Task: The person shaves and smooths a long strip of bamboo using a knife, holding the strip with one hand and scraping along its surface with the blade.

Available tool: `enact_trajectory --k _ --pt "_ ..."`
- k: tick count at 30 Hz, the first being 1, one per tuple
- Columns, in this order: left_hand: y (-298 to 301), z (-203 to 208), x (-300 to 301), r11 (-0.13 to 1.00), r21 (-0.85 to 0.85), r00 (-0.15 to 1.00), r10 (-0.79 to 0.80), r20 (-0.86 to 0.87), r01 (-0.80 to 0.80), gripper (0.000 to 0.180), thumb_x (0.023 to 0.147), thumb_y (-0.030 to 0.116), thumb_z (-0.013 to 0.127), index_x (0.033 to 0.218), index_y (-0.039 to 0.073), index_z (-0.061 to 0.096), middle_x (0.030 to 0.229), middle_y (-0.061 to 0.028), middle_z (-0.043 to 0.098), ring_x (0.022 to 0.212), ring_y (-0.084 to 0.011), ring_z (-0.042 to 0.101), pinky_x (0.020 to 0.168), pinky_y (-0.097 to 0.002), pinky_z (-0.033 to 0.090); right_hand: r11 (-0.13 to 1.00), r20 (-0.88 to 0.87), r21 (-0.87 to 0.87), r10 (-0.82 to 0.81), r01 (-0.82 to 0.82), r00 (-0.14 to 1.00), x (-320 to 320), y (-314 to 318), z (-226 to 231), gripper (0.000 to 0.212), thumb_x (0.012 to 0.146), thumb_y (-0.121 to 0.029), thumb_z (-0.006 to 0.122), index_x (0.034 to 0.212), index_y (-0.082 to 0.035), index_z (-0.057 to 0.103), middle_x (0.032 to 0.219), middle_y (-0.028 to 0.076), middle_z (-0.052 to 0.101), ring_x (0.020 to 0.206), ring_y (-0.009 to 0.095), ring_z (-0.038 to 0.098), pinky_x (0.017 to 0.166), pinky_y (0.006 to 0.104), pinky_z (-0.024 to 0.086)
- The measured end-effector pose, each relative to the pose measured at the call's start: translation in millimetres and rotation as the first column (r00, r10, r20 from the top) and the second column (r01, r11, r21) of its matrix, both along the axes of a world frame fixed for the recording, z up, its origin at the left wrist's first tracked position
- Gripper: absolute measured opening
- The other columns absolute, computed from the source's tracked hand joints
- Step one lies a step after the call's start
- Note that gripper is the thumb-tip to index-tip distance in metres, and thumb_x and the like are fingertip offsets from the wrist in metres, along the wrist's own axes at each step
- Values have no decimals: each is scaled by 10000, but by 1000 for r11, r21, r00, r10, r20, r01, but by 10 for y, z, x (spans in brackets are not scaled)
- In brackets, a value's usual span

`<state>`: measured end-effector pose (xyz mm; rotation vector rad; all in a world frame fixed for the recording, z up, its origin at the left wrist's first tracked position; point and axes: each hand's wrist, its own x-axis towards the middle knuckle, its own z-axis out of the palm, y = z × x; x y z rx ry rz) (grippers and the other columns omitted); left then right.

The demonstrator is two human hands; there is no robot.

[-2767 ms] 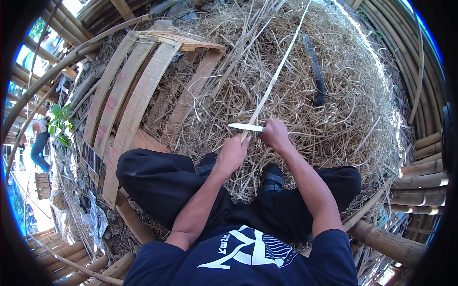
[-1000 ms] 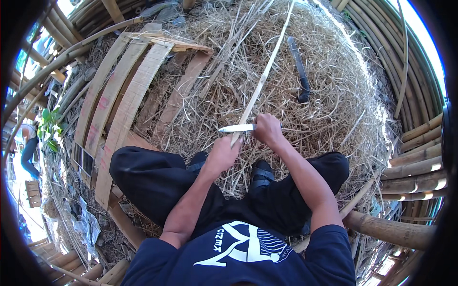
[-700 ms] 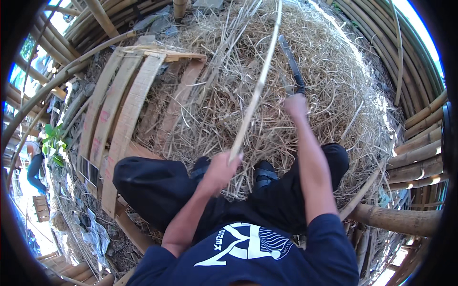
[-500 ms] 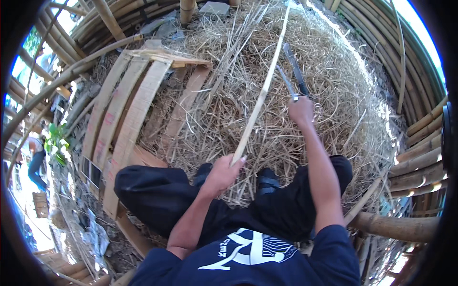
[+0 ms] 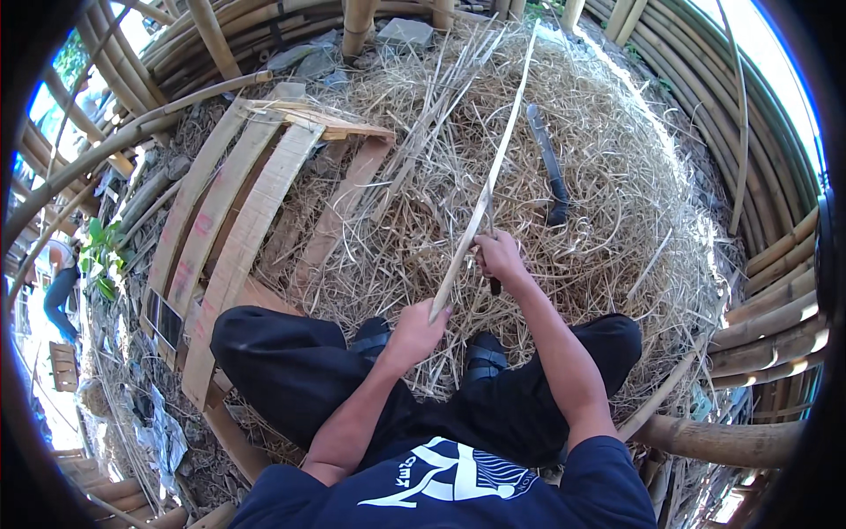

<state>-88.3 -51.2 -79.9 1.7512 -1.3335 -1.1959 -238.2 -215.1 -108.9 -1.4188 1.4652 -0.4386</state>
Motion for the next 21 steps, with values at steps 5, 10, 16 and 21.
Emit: enact_trajectory --k 5,10,16,21 --pt "0 25 6 998 25 998 53 -23 -52 292 915 253 581 929 -37 614 611 -146 572 531 -210 542 540 -372 434 994 286 89 -88 65 954 117 61 246 338 864 -297 531 779 6 655 622 70 619 549 151 550 538 306 419" --pt "-10 13 -31 995 -75 998 60 10 -59 266 903 224 593 918 -41 615 605 -156 566 532 -198 544 535 -366 430 989 111 -113 -80 93 991 222 109 349 469 876 -455 575 829 5 649 650 61 602 618 158 563 606 329 443" --pt "-8 32 -62 996 -83 999 37 34 -34 247 912 218 589 917 -28 614 568 -129 564 474 -177 552 477 -355 422 986 311 24 -162 163 936 300 191 443 227 889 -213 633 898 7 574 633 35 588 547 114 628 475 269 447" --pt "-28 82 -116 999 -28 999 32 -15 -32 273 919 248 597 902 -24 611 556 -76 544 481 -117 507 465 -318 398 974 267 -68 -191 216 945 297 217 448 257 900 -245 611 907 10 576 639 64 613 556 139 631 509 298 472"
